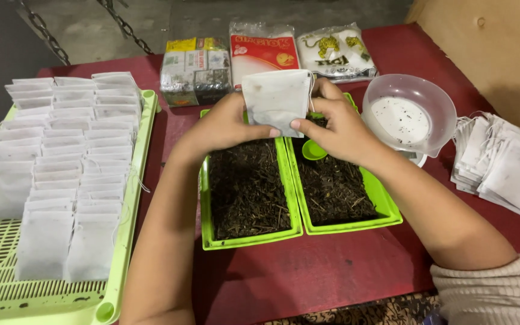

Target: Filling individual tea bags with loose tea leaves using a spoon and organizing them in a tray.

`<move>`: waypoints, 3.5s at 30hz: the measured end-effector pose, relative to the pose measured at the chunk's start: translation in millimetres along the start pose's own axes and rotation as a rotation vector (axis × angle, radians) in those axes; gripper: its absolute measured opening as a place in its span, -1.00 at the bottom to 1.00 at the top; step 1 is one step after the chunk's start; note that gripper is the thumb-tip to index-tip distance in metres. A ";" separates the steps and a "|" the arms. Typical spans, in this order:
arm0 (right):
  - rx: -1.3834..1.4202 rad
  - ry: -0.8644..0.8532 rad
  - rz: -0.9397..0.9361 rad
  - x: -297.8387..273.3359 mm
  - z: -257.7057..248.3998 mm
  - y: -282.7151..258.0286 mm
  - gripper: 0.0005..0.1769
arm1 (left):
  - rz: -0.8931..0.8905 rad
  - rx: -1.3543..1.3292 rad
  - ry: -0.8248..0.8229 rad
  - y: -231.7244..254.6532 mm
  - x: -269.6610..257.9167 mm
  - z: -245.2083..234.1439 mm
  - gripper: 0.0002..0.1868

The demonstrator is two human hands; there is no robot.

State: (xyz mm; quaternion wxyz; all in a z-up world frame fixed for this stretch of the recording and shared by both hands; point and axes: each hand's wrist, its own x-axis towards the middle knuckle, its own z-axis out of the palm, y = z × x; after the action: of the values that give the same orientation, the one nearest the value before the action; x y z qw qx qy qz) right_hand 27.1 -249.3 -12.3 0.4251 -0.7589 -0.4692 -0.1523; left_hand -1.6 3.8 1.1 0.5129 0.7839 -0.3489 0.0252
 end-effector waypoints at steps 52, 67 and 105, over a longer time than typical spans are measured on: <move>-0.416 -0.017 0.695 -58.7 -124.7 14.0 -0.79 | -0.230 0.320 0.156 23.1 -14.0 -30.3 -0.82; -0.574 -0.097 0.856 -114.0 -150.3 85.6 -0.56 | -0.001 0.509 0.680 -118.4 -69.5 -62.0 -0.74; -0.554 0.494 0.623 -140.7 -152.7 122.5 -0.93 | -0.294 0.735 0.552 -158.9 -103.6 -54.1 -0.65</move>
State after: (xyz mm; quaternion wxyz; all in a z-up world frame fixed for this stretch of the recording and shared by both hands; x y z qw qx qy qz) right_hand 83.6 -475.9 -72.1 0.3311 -0.8892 -0.0462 -0.3125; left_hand 28.4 138.9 -139.5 0.2734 0.9183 -0.0534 0.2812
